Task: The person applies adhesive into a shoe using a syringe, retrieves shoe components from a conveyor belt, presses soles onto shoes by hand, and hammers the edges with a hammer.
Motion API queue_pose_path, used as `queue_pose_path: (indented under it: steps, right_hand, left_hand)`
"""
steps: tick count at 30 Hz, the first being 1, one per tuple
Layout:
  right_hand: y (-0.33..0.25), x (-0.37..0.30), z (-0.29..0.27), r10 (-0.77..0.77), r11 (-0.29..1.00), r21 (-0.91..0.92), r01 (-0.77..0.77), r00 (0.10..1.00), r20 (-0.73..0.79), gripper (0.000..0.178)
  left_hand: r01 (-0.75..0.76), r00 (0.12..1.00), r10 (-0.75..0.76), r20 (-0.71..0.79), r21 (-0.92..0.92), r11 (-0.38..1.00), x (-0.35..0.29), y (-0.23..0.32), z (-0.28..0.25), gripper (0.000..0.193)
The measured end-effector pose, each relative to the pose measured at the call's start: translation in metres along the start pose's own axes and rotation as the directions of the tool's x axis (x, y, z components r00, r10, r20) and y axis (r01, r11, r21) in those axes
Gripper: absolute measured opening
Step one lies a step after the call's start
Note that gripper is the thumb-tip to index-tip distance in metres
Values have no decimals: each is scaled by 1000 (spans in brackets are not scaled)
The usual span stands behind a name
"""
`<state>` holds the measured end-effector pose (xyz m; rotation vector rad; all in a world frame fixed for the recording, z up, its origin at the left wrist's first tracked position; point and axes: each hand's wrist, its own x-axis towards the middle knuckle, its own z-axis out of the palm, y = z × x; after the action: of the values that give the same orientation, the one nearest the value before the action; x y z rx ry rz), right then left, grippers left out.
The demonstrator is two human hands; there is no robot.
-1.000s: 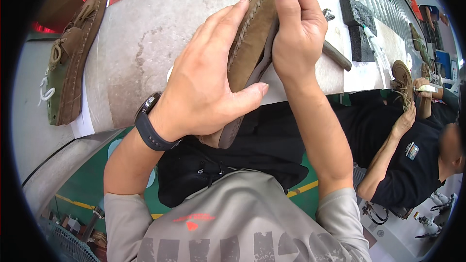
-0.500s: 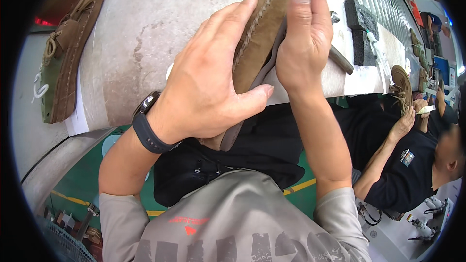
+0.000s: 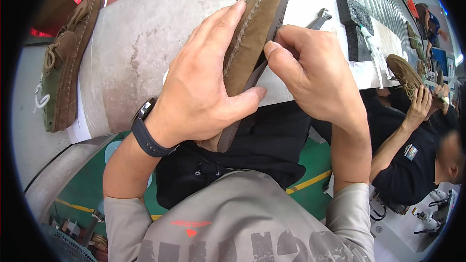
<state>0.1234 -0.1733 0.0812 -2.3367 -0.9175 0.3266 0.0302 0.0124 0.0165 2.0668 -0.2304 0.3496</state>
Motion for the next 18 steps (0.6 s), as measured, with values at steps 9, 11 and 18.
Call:
queue_pose_path:
  steps: [9, 11, 18]
  right_hand:
    - [49, 36, 40, -253, 922, 67, 382, 724, -642, 50]
    - [47, 46, 56, -313, 872, 83, 482, 681, -662, 64]
    - [50, 58, 76, -174, 751, 364, 550, 698, -695, 69]
  left_hand:
    - [11, 1000, -10, 11, -32, 999, 1, 1, 1, 102]
    - [4, 1000, -4, 21, -2, 1000, 0, -1, 0, 102]
    - [-1, 1000, 1, 20, 10, 1000, 1, -1, 0, 101]
